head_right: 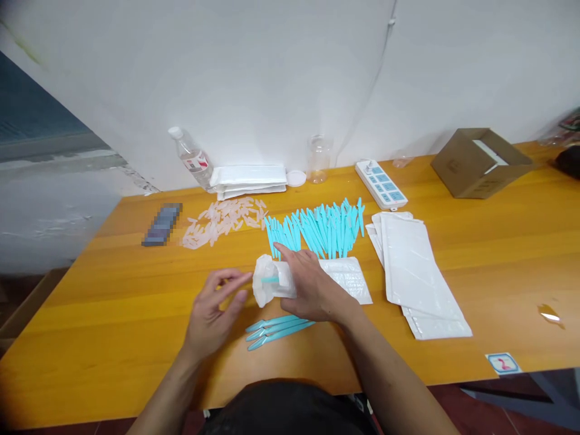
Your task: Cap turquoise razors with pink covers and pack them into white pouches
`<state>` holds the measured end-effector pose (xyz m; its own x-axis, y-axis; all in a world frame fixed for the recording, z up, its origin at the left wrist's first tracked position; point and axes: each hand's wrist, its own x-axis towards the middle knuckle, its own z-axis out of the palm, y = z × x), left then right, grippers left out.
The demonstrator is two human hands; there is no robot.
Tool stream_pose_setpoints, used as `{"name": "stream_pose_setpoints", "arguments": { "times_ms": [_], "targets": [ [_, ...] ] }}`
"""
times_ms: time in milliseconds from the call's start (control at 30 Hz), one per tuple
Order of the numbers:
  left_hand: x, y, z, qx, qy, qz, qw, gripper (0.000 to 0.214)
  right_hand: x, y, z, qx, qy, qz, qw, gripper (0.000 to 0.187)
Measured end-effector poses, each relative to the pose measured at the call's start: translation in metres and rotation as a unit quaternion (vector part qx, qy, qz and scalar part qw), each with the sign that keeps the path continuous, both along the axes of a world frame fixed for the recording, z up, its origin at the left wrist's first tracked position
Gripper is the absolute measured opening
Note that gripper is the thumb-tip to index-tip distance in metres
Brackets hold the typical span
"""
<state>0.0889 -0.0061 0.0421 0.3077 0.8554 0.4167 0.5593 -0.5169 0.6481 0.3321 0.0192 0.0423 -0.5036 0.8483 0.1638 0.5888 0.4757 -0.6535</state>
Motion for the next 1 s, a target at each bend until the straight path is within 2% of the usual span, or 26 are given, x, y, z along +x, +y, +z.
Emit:
{"name": "stream_pose_setpoints", "arguments": {
  "times_ms": [67,133,233,333,400,433,500,567,633,700,733,800,867,900,1000],
  "targets": [
    [-0.015,-0.011,-0.011,-0.047,0.014,0.011,0.999,0.024,0.002,0.000,0.000,-0.003,0.003,-0.006,1.000,0.101],
    [-0.031,-0.023,-0.021,-0.110,0.081,-0.027,0.990,0.019,0.004,0.000,0.000,-0.006,0.002,-0.008,1.000,0.102],
    [-0.036,-0.034,-0.029,-0.152,0.155,-0.051,0.975,0.015,0.004,-0.001,0.000,-0.012,0.003,-0.009,1.000,0.103],
    [-0.030,-0.034,-0.031,-0.156,0.129,-0.044,0.978,0.014,0.003,-0.001,0.001,-0.012,0.005,-0.010,1.000,0.103],
    [-0.038,-0.033,-0.028,-0.175,0.083,-0.037,0.980,0.015,0.004,-0.001,0.002,-0.011,0.008,-0.010,1.000,0.103],
    [-0.047,-0.033,-0.024,-0.184,0.056,-0.017,0.981,0.015,0.004,-0.001,0.002,-0.011,0.009,-0.010,1.000,0.102],
    [-0.072,-0.033,-0.014,-0.182,-0.001,0.071,0.981,0.014,0.005,-0.001,0.002,-0.012,0.014,-0.013,1.000,0.101],
    [-0.097,-0.033,0.000,-0.139,-0.062,0.186,0.971,0.015,0.006,0.000,0.003,-0.012,0.019,-0.015,1.000,0.102],
    [-0.105,-0.030,0.016,-0.083,-0.107,0.248,0.959,0.015,0.006,0.000,0.004,-0.014,0.023,-0.017,0.999,0.104],
    [-0.090,-0.021,0.031,-0.031,-0.113,0.232,0.966,0.013,0.005,-0.001,0.007,-0.018,0.025,-0.018,0.999,0.104],
    [-0.075,-0.015,0.037,-0.004,-0.100,0.196,0.976,0.011,0.004,-0.001,0.008,-0.019,0.025,-0.018,0.999,0.104],
    [-0.040,-0.002,0.045,0.033,-0.037,0.092,0.994,0.012,0.003,-0.002,0.011,-0.018,0.028,-0.013,0.999,0.105],
    [-0.011,0.006,0.044,0.032,0.005,-0.028,0.999,0.020,0.003,-0.003,0.014,-0.014,0.035,-0.007,0.999,0.106],
    [-0.004,0.006,0.040,0.021,0.005,-0.044,0.999,0.025,0.003,-0.003,0.014,-0.013,0.039,-0.006,0.999,0.106],
    [-0.007,-0.006,0.016,-0.042,-0.004,-0.001,0.999,0.029,0.006,-0.003,0.013,-0.015,0.037,-0.011,0.999,0.107]
  ]
}}
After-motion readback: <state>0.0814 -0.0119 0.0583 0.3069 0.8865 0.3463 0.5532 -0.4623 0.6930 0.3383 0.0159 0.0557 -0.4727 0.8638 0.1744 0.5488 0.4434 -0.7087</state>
